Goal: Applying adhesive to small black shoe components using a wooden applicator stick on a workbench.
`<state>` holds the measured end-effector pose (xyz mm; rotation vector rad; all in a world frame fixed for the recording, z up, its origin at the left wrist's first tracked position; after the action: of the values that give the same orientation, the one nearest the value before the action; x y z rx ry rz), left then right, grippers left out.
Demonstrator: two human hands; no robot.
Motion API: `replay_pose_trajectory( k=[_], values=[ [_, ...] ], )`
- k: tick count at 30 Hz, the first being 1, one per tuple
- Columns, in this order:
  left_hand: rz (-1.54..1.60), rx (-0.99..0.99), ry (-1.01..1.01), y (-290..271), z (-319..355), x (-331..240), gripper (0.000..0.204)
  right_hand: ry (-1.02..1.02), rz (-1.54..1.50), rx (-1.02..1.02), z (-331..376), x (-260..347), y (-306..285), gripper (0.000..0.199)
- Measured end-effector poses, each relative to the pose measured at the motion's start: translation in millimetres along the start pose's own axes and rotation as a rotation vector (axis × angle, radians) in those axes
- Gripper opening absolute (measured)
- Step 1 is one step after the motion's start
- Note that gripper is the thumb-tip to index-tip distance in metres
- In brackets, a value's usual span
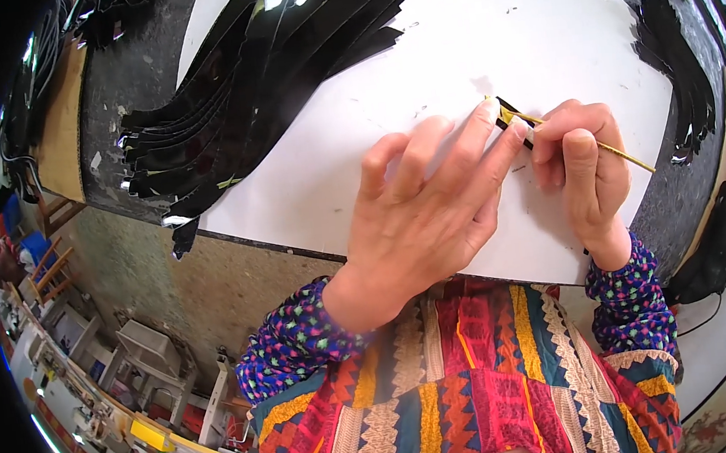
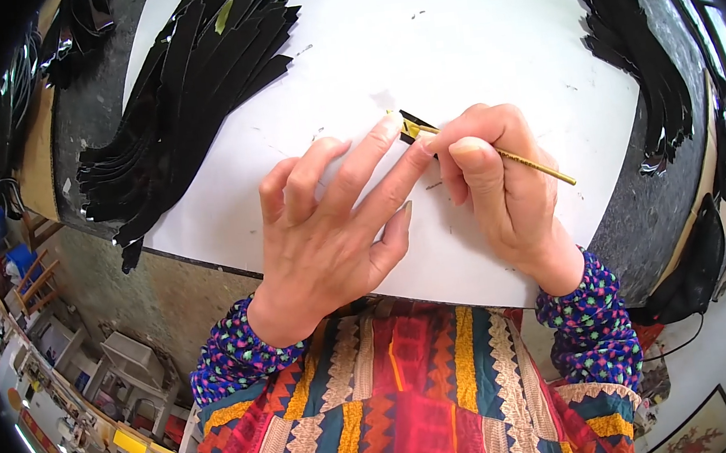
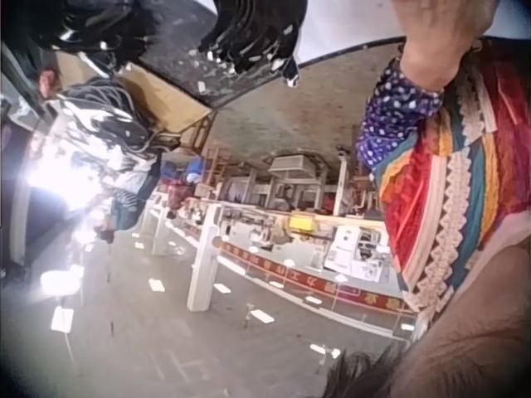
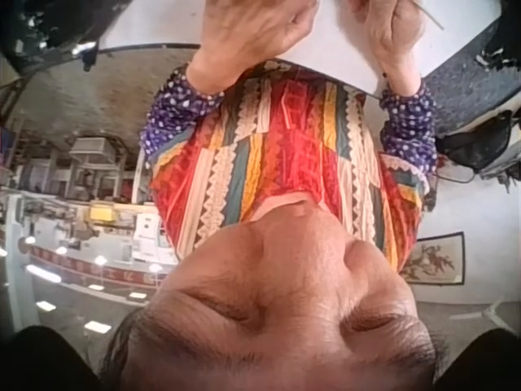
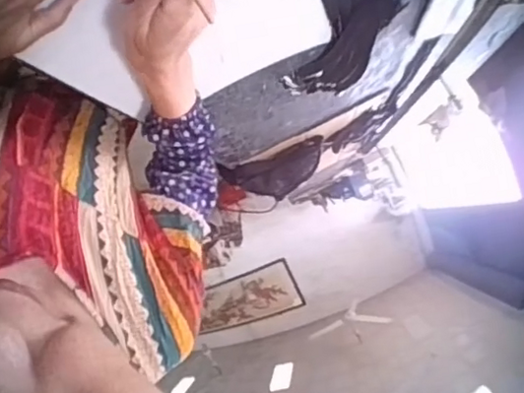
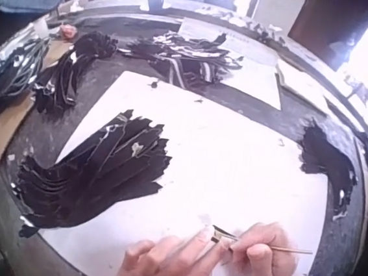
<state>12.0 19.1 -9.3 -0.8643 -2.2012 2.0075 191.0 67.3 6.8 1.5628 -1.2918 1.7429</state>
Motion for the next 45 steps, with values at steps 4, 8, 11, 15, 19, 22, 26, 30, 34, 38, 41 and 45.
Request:
replay_pose_trajectory(
  k=[4, 8, 11, 15, 19, 22, 26, 30, 34, 38, 41, 45],
  values=[
    [0.013, -0.001, -0.006, -1, 0, -1, 0.052, -0.02, 0.1, 0.014, -4, 2, 4, 0.03],
    [0.011, 0.002, -0.004, -2, 1, -2, 0.051, -0.017, 0.1, -0.007, -5, 3, 5, 0.028],
    [0.018, 0.002, -0.014, 0, 1, -2, 0.051, -0.017, 0.161, 0.042, -4, 1, 4, 0.029],
    [0.026, -0.003, -0.006, 0, 1, -2, 0.051, -0.045, 0.107, -0.004, -5, -1, 4, 0.025],
    [0.023, 0.005, -0.007, 0, 2, -1, 0.051, -0.009, 0.115, 0.038, -3, -1, 1, 0.021],
    [0.028, 0.003, -0.002, 0, 1, -1, 0.052, 0.009, 0.023, -0.019, -2, -3, 2, 0.021],
    [0.029, 0.014, 0.004, -4, 0, 0, 0.054, -0.005, 0.082, -0.02, -3, 0, 1, 0.02],
    [0.008, -0.005, 0.006, -2, -1, 4, 0.054, 0.108, 0.043, -0.064, 8, 1, -6, 0.014],
    [0.031, -0.009, 0.033, -4, -3, 8, 0.051, -0.029, 0.704, -0.098, 10, 8, 2, 0.022],
    [0.11, 0.004, 0.06, -3, -13, 18, 0.048, -0.104, 0.745, -0.153, 7, -8, 5, 0.033],
    [0.206, -0.044, 0.088, 5, -10, 31, 0.045, -0.024, 0.642, -0.163, 4, -13, 7, 0.029],
    [0.256, -0.155, 0.036, -2, -15, 58, 0.036, 0.033, 0.602, -0.132, -5, -15, 2, 0.025]
  ],
)
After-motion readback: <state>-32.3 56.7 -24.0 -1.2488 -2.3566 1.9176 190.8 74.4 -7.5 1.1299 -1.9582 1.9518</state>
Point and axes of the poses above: each hand's wrist, its own z-axis away from the middle knuckle, its own y-axis out of the palm, x = y × z, the point moved 2 cm from there along -z, towards the middle knuckle, and after that the axes turned 8 degrees about x, right-handed, at the moved point
